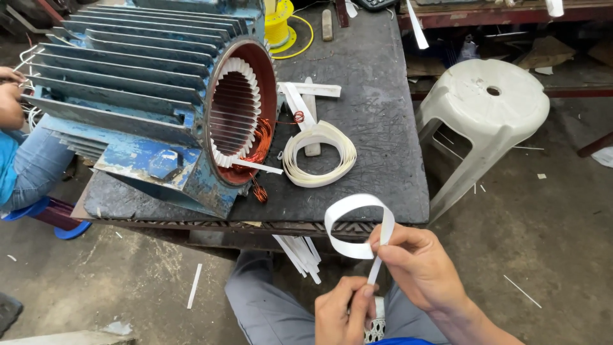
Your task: A person is manually inserting white insulation strips into the slots of an electric motor stator as part of a repair or rewinding process.
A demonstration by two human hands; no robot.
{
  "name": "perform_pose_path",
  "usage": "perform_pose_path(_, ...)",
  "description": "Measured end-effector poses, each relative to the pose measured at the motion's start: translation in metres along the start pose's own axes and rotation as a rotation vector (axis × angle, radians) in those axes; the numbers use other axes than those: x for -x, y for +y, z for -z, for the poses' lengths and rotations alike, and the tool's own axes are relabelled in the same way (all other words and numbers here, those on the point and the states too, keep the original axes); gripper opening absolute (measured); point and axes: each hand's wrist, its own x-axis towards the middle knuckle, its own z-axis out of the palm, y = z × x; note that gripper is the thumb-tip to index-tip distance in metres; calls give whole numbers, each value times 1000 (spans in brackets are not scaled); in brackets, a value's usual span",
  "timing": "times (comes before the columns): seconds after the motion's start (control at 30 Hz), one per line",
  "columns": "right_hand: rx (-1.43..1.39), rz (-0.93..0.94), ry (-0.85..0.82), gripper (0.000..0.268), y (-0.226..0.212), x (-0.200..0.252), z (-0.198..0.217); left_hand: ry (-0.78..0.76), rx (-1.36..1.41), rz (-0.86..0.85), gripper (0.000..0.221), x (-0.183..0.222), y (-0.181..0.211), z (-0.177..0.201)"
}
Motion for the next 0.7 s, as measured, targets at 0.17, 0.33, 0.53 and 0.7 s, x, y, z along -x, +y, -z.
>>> perform_pose_path(0.17,32,35,33,6,0,0,-4,-181,38,155,24,-28,17,10)
perform_pose_path(0.33,-90,-144,-19,18,-1,3,-5,-301,306,349,21,-52,31,8)
perform_pose_path(0.53,58,-150,-64,17,-1,-2,23,-357,148,284,47,-44,11,3)
perform_pose_path(0.7,146,-137,-188,22,-21,-9,15,-353,125,268,50,-43,7,1)
